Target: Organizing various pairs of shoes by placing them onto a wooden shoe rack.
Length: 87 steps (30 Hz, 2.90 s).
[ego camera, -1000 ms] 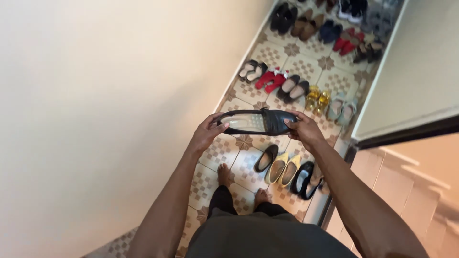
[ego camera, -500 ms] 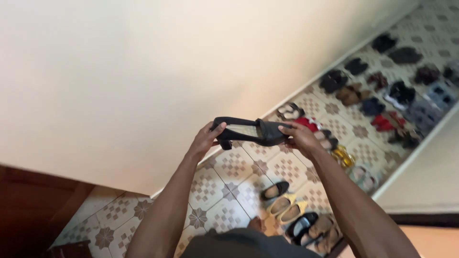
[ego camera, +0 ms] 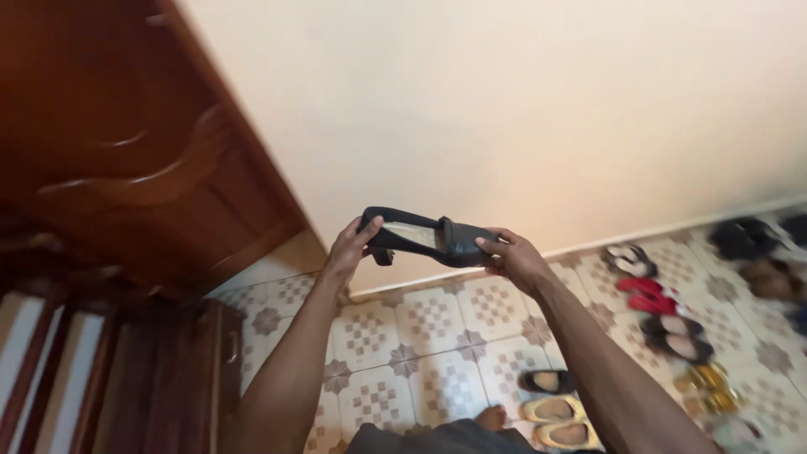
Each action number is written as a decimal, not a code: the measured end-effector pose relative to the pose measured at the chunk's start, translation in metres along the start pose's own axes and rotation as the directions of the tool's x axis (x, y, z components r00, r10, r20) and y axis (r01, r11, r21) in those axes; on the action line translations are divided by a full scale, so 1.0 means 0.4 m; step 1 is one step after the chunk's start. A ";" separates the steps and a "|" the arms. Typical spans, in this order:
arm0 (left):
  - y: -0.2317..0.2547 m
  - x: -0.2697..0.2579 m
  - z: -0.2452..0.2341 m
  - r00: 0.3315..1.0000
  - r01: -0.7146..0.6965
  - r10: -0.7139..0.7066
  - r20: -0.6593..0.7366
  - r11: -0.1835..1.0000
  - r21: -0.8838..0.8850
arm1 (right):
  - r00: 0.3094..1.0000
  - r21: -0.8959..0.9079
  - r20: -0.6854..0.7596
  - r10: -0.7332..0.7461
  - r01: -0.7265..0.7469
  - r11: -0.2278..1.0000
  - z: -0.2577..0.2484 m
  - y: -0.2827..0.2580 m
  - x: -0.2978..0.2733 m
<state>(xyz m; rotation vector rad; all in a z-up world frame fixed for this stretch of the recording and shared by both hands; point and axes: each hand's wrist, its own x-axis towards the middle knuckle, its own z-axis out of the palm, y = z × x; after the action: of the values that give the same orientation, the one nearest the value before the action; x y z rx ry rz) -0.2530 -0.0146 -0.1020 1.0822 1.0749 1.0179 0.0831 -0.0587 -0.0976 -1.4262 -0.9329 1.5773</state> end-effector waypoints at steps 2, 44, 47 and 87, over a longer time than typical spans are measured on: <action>-0.017 -0.070 -0.098 0.997 -0.032 0.029 -0.067 0.999 -0.034 | 0.996 -0.004 0.086 -0.011 0.012 1.000 0.098 -0.004 -0.006; 0.563 -0.991 -1.003 -0.048 -0.302 0.581 -0.812 0.767 0.566 | 0.010 0.002 1.000 -0.007 0.404 0.915 1.722 -0.276 -0.014; 0.612 -1.069 -1.027 -0.059 -0.258 0.552 -0.832 0.797 0.547 | -0.071 0.096 0.995 -0.067 0.600 0.794 1.787 -0.274 -0.123; 0.560 -1.374 -1.777 0.275 -0.237 0.395 -0.877 0.911 0.336 | 0.272 -0.354 0.904 -0.330 0.909 -0.221 2.359 -0.056 -0.671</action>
<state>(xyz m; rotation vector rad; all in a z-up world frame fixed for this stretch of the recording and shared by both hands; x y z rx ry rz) -1.0695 -0.3964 0.1106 0.7588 1.9317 2.0858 -0.8416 -0.3041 0.1207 -0.5183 -2.7727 0.2177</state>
